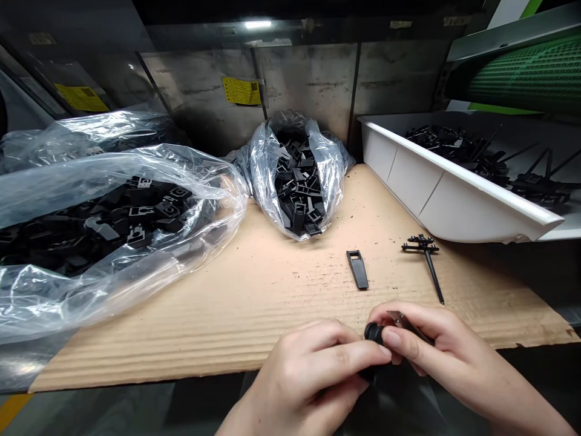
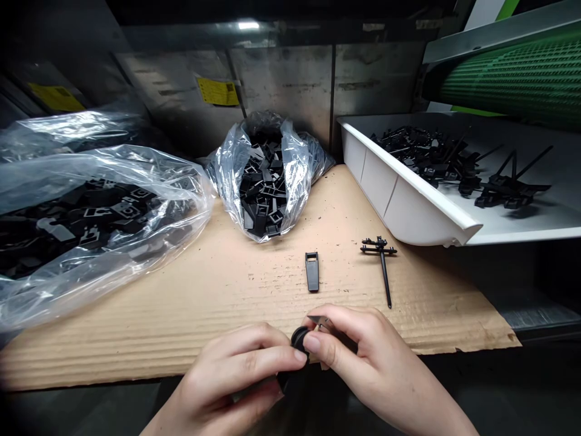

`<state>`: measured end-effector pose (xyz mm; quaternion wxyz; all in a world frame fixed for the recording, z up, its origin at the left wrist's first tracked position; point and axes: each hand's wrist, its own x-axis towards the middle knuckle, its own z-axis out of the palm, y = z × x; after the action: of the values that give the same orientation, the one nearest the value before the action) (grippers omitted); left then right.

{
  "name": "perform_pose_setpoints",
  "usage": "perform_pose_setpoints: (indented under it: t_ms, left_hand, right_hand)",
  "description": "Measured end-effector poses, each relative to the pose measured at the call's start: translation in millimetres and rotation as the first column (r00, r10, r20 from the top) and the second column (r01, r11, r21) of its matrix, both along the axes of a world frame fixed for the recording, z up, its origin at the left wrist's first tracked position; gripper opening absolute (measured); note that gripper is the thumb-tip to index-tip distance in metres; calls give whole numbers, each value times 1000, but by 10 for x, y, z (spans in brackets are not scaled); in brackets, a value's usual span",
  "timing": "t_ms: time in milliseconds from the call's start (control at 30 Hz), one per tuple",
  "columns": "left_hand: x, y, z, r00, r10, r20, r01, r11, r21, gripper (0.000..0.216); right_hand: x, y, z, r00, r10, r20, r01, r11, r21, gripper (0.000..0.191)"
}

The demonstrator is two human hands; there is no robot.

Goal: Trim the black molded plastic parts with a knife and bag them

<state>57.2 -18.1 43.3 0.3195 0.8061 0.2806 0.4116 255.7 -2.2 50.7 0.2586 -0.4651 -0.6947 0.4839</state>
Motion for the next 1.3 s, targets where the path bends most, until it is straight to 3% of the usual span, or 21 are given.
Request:
perform_pose_setpoints:
  t_ms: [133, 267, 367, 567, 733, 1033, 1300]
  left_hand:
    - [8, 6, 13, 1000, -11, 10, 11, 1000, -7, 39]
    - [-5, 10, 13, 999, -49, -17, 48, 998, -35, 28]
    - [-3, 11, 9, 999, -25, -23, 24, 999, -40, 38]
    - [13, 3, -30, 999, 14, -44, -12, 999, 34, 24]
    - [12, -17, -44, 998, -19, -55, 22, 998, 63, 24]
    - [19, -13, -59, 995, 35, -93, -23, 991, 131, 25]
    - [12, -37, -69, 997, -3, -75, 9, 997, 78, 31]
  right_hand:
    - [1, -1, 7, 1000, 2, 1, -2, 1000, -14, 34]
    - [-2, -9, 25, 1000, 7, -11, -7, 999, -32, 32]
    - [-6, -6, 37, 1000, 8, -26, -9, 999, -44, 31]
    - [0, 5, 18, 1000, 10, -3, -10, 1000, -22, 31]
    - [3, -6, -3, 1000, -6, 2, 6, 1000, -9, 31]
    - [2, -4, -3, 1000, 1, 1, -1, 1000, -25, 30]
    - [-8, -15, 2, 1000, -18, 3, 18, 1000, -24, 31]
